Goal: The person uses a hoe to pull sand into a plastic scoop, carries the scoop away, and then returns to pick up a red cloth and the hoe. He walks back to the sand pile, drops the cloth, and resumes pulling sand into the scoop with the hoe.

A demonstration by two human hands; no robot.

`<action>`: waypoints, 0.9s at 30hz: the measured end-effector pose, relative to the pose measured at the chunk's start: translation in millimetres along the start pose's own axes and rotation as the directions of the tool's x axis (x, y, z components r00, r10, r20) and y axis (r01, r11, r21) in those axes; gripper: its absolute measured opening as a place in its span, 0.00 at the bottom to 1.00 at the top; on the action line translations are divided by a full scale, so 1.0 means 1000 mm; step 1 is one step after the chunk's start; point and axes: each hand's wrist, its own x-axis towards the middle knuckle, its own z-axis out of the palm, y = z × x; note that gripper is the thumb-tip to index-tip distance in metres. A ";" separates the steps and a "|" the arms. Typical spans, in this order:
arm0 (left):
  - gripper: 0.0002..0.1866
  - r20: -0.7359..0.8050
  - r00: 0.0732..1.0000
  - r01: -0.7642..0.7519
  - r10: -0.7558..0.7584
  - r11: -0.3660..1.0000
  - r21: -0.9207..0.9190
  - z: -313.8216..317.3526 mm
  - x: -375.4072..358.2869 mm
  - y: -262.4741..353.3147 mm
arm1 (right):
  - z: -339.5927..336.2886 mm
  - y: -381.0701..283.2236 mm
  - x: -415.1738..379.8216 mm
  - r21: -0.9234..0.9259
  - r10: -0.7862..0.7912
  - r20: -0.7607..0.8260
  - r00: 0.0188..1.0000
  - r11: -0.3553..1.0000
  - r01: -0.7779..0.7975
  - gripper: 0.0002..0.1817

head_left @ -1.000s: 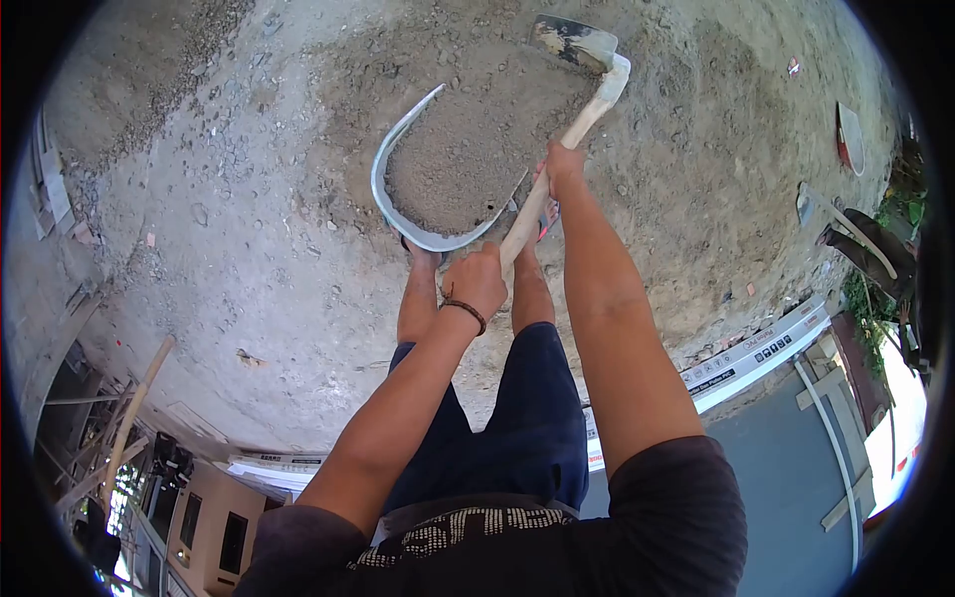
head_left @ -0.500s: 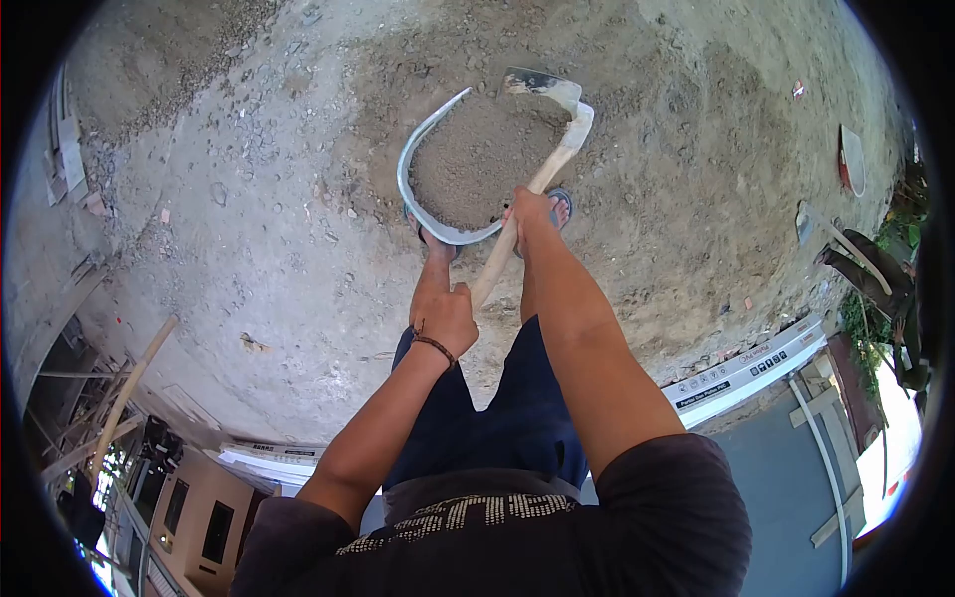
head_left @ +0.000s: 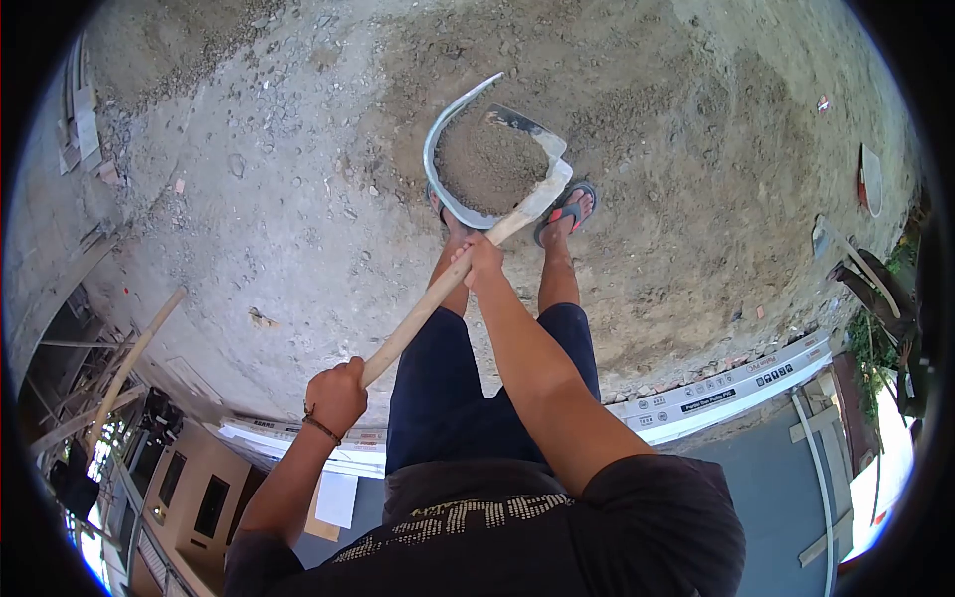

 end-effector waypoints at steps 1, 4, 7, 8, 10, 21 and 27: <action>0.11 -0.012 1.000 0.029 -0.029 0.999 0.028 0.009 -0.009 -0.020 | -0.001 0.025 0.002 0.046 0.052 0.037 0.998 0.997 -0.054 0.06; 0.11 -0.030 1.000 -0.006 0.007 1.000 0.022 0.040 -0.030 -0.077 | 0.009 0.061 -0.013 0.026 -0.032 0.056 0.998 0.999 0.031 0.11; 0.11 -0.089 0.995 -0.056 0.054 0.998 -0.017 0.068 -0.006 -0.067 | 0.008 0.031 -0.030 0.057 -0.127 0.028 0.992 0.990 0.125 0.15; 0.11 -0.112 0.990 -0.085 0.081 0.996 -0.036 0.075 0.014 -0.051 | 0.006 0.004 -0.027 0.103 -0.193 0.010 0.981 0.976 0.191 0.14; 0.10 -0.150 0.983 -0.127 0.106 0.983 -0.135 0.080 0.063 -0.001 | -0.009 -0.056 -0.004 0.098 -0.328 0.011 0.945 0.940 0.326 0.13; 0.13 -0.058 0.976 -0.215 0.211 0.880 -0.423 0.033 0.237 0.249 | -0.059 -0.292 0.046 -0.387 -0.591 -0.063 0.805 0.757 0.526 0.17; 0.11 0.025 0.982 -0.181 0.188 0.966 -0.186 -0.014 0.208 0.203 | -0.036 -0.230 0.036 -0.227 -0.476 -0.132 0.870 0.869 0.441 0.18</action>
